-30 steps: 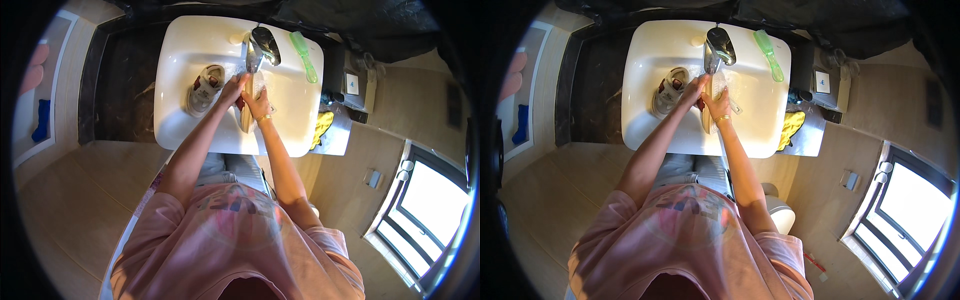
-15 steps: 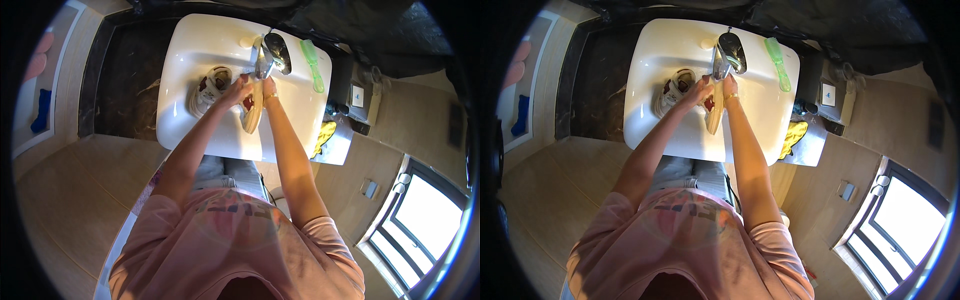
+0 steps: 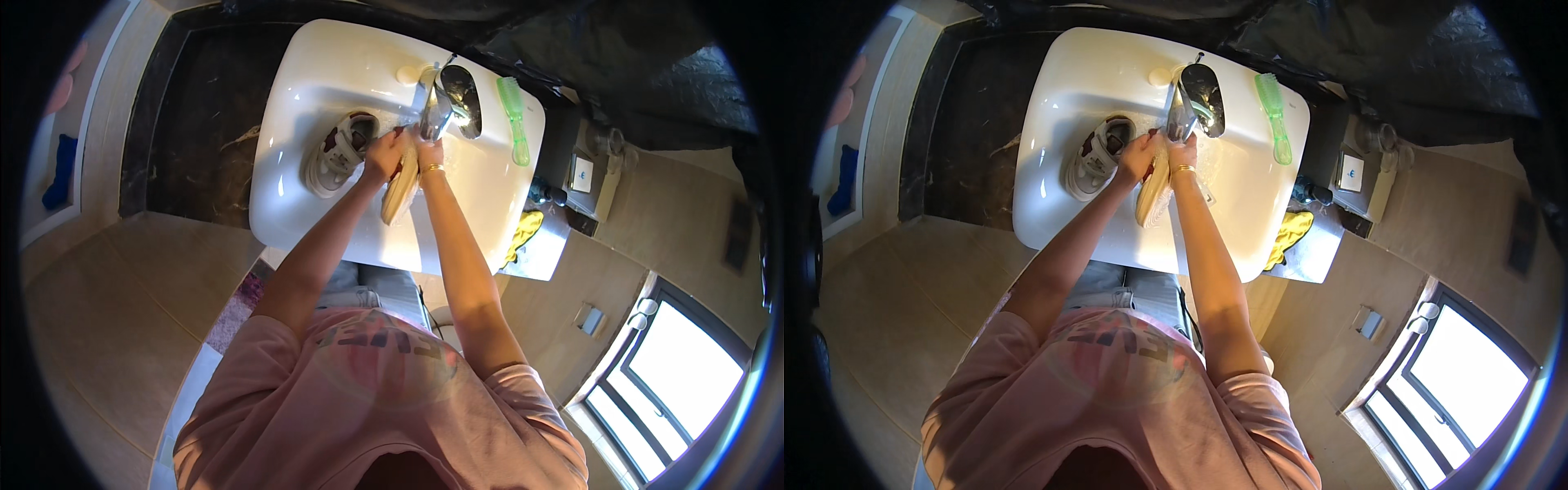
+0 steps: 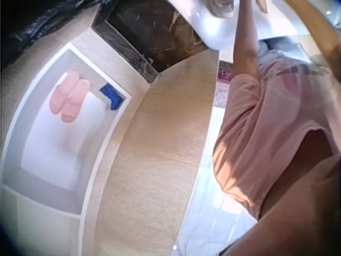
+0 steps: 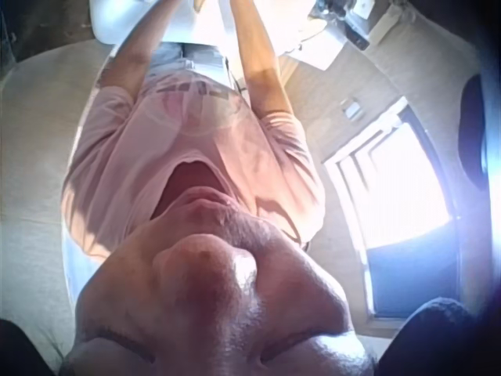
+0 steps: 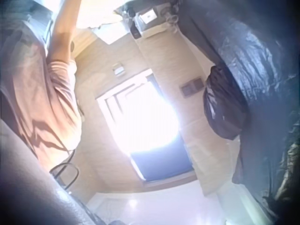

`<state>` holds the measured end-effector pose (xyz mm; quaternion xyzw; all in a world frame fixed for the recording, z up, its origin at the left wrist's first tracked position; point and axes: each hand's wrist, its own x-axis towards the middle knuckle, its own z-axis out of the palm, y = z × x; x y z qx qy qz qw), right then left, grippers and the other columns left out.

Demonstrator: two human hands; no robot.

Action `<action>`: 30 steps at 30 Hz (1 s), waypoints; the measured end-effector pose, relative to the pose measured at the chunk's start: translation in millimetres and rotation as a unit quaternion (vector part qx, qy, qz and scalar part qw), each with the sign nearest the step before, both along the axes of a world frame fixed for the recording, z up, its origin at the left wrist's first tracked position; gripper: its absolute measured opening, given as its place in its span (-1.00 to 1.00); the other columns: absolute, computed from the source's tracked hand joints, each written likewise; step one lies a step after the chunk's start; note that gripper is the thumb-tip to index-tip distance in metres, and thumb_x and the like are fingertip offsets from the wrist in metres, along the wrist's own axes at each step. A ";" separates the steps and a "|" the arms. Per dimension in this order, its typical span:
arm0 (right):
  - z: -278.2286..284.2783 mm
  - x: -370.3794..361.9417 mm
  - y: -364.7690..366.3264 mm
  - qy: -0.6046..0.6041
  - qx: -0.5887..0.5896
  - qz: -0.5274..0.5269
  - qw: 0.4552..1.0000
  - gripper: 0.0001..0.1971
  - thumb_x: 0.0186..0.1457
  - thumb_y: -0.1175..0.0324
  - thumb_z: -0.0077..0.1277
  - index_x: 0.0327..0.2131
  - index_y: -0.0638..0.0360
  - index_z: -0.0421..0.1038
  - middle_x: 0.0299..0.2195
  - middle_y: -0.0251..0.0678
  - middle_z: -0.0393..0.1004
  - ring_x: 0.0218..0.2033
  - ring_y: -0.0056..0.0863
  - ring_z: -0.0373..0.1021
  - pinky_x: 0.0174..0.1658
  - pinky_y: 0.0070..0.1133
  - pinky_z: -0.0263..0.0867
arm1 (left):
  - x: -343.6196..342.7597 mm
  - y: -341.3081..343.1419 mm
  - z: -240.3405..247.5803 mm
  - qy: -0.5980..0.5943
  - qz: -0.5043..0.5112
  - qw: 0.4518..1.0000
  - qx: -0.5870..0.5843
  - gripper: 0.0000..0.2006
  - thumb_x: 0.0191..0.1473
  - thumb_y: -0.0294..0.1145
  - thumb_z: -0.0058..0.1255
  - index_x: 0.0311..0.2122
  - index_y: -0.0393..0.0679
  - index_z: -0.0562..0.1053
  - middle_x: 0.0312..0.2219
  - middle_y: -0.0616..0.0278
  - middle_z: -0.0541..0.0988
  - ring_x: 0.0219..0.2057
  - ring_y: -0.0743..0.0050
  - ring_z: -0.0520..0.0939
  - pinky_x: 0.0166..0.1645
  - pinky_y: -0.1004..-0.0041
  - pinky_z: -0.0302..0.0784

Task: The person scrubs a pair of white sneakers in a bathroom sink using a toothbrush and running water. They alternate between scrubbing the shoe surfaces and rinsing them under the tap.

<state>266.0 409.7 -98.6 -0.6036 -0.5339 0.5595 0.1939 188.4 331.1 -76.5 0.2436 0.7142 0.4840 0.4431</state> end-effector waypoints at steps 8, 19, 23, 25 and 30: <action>61.7 11.4 -2.1 -0.110 0.117 0.136 0.978 -0.26 -0.34 -0.01 0.02 -0.10 0.27 0.07 -0.18 -0.02 0.15 -0.12 -0.17 0.10 -0.08 -0.48 0.05 | -7.6 23.0 39.1 -0.393 0.023 0.917 -0.063 -0.58 0.01 -0.06 -0.40 -0.11 -0.13 0.20 -0.30 0.18 0.38 -0.31 0.36 0.41 -0.30 0.33 0.36; 81.7 39.8 -21.3 -0.081 0.050 0.072 0.993 -0.18 -0.27 0.03 -0.01 0.02 0.24 -0.13 -0.12 0.07 0.14 -0.11 -0.20 0.15 -0.08 -0.52 0.07 | 19.0 22.0 8.4 -0.230 0.039 0.968 0.097 -0.61 -0.02 -0.10 -0.33 -0.32 -0.27 0.34 -0.45 0.13 0.43 -0.46 0.46 0.42 -0.34 0.50 0.33; 93.3 46.6 -9.9 0.102 -0.124 -0.061 0.985 -0.35 -0.14 -0.03 -0.14 -0.05 0.23 0.05 -0.23 -0.13 0.28 -0.27 -0.38 0.28 -0.21 -0.51 0.21 | 7.9 2.5 44.0 -0.086 -0.118 0.989 0.035 -0.62 -0.06 -0.12 -0.21 -0.28 -0.27 0.29 -0.45 0.08 0.45 -0.42 0.34 0.46 -0.31 0.46 0.33; 89.6 49.3 -4.4 0.231 -0.284 -0.072 0.928 -0.43 -0.11 -0.05 -0.20 -0.12 0.17 0.13 -0.28 -0.20 0.30 -0.30 -0.42 0.29 -0.24 -0.50 0.24 | 4.0 -7.8 54.7 0.017 -0.171 0.985 0.029 -0.61 -0.07 -0.15 -0.18 -0.22 -0.27 0.27 -0.39 0.02 0.44 -0.35 0.28 0.46 -0.27 0.46 0.31; 85.0 45.2 -13.3 0.306 -0.418 -0.077 0.852 -0.49 -0.07 -0.11 -0.31 -0.22 0.11 0.23 -0.34 -0.28 0.34 -0.36 -0.42 0.31 -0.28 -0.47 0.27 | 8.7 -18.5 66.6 0.066 -0.089 0.991 0.079 -0.65 -0.12 -0.18 -0.09 -0.30 -0.25 0.29 -0.50 0.03 0.44 -0.45 0.31 0.48 -0.36 0.44 0.33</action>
